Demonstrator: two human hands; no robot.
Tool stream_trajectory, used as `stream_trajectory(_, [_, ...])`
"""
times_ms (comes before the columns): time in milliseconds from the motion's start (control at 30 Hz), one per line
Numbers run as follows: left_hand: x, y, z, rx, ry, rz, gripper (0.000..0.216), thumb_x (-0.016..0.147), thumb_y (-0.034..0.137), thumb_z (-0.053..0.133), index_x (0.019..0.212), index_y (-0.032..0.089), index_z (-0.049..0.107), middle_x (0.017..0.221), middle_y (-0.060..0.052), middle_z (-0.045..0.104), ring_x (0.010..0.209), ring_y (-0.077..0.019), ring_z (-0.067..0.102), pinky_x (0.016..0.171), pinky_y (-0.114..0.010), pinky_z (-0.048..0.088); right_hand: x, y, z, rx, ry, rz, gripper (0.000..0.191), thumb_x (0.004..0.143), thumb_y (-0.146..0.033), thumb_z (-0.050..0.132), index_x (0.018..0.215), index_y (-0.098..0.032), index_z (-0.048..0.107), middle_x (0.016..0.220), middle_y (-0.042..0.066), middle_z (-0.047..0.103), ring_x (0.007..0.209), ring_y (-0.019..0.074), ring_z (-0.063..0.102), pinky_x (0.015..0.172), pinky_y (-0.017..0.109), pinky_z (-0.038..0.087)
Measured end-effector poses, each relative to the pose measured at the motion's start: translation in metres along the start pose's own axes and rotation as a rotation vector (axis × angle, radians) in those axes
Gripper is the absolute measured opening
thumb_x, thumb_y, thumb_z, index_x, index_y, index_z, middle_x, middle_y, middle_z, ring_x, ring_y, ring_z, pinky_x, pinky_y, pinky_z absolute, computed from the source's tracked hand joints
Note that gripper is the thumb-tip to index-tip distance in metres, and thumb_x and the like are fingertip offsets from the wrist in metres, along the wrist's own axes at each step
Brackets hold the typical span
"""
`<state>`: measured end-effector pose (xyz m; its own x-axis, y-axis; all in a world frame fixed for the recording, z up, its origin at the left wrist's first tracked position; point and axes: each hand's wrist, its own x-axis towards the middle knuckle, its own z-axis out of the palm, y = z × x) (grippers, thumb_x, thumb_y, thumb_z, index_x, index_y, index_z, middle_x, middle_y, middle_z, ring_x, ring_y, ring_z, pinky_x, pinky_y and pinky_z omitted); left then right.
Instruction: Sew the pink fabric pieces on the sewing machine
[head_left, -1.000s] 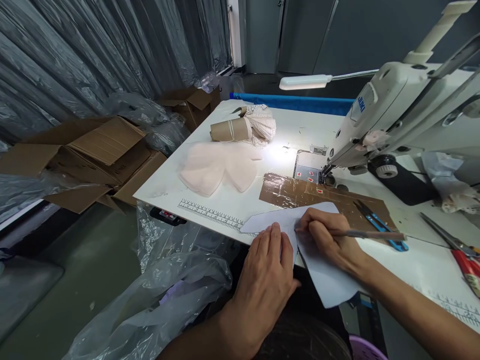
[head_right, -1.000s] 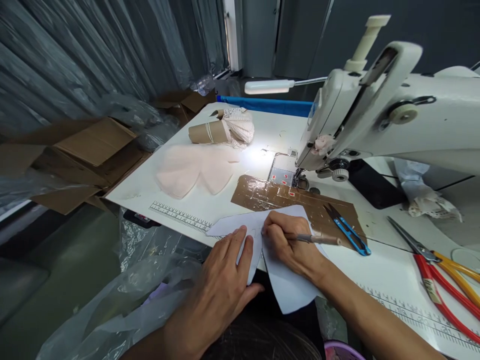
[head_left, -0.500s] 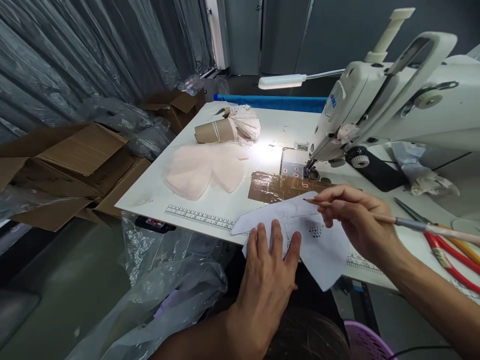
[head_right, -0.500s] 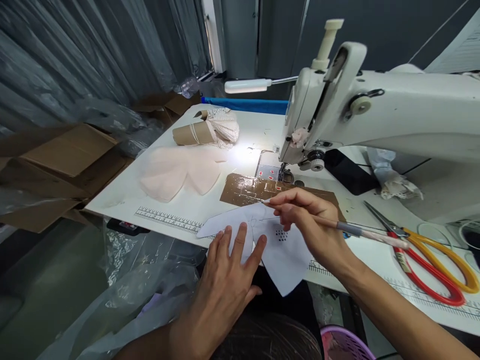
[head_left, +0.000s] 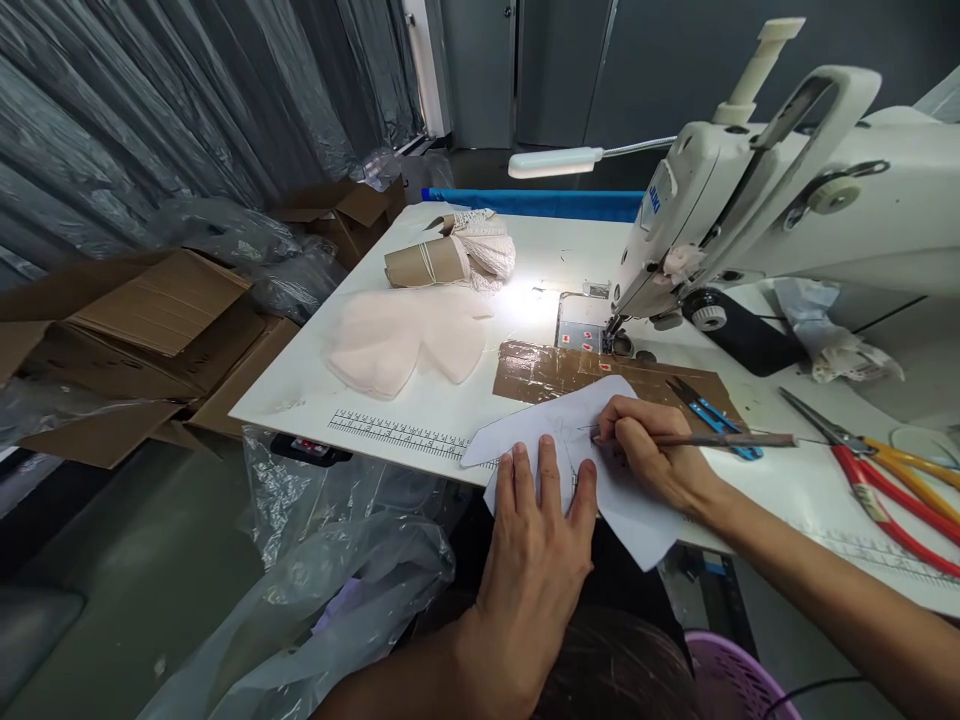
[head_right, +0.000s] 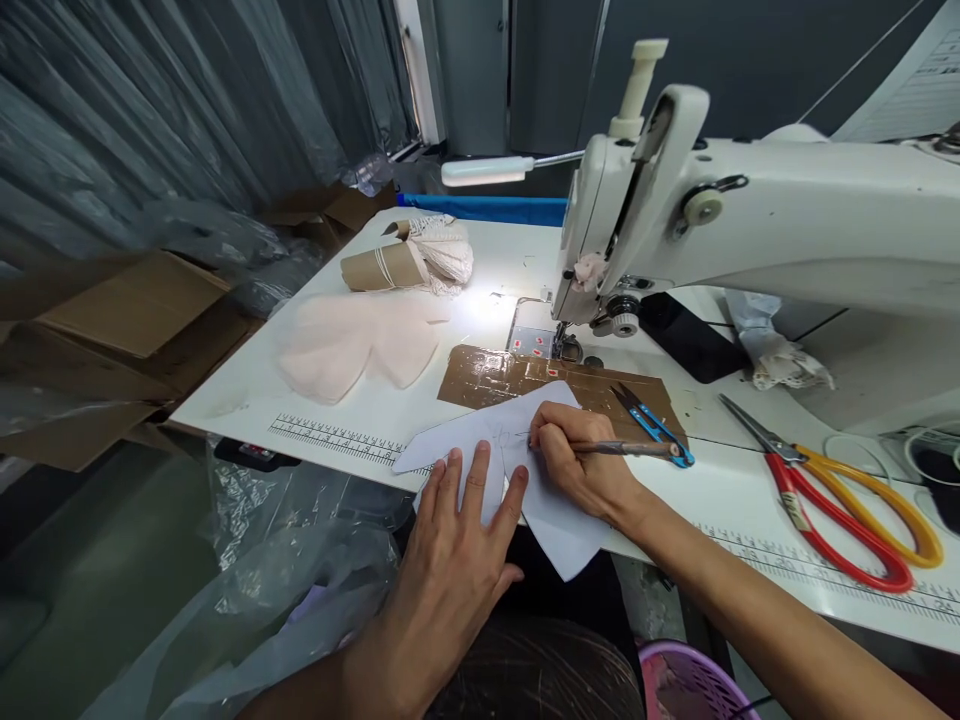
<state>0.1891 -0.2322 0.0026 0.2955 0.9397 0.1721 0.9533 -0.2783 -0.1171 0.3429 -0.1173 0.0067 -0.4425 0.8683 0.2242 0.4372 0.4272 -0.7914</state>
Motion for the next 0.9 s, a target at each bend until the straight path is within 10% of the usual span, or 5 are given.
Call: stream_trajectory(900, [-0.0001, 0.0010, 0.0026, -0.013, 0.014, -0.013, 0.092, 0.071, 0.055, 0.076, 0.146, 0.021, 0.037, 0.148, -0.021, 0.040, 0.133, -0.0414, 0.042, 0.105, -0.054, 0.045, -0.0006, 0.0040, 0.0007, -0.032, 0.133, 0.117, 0.025, 0.083, -0.018, 0.037, 0.060, -0.024, 0.045, 0.058, 0.001, 0.051, 0.055, 0.0174, 0.044, 0.053, 0.032, 0.032])
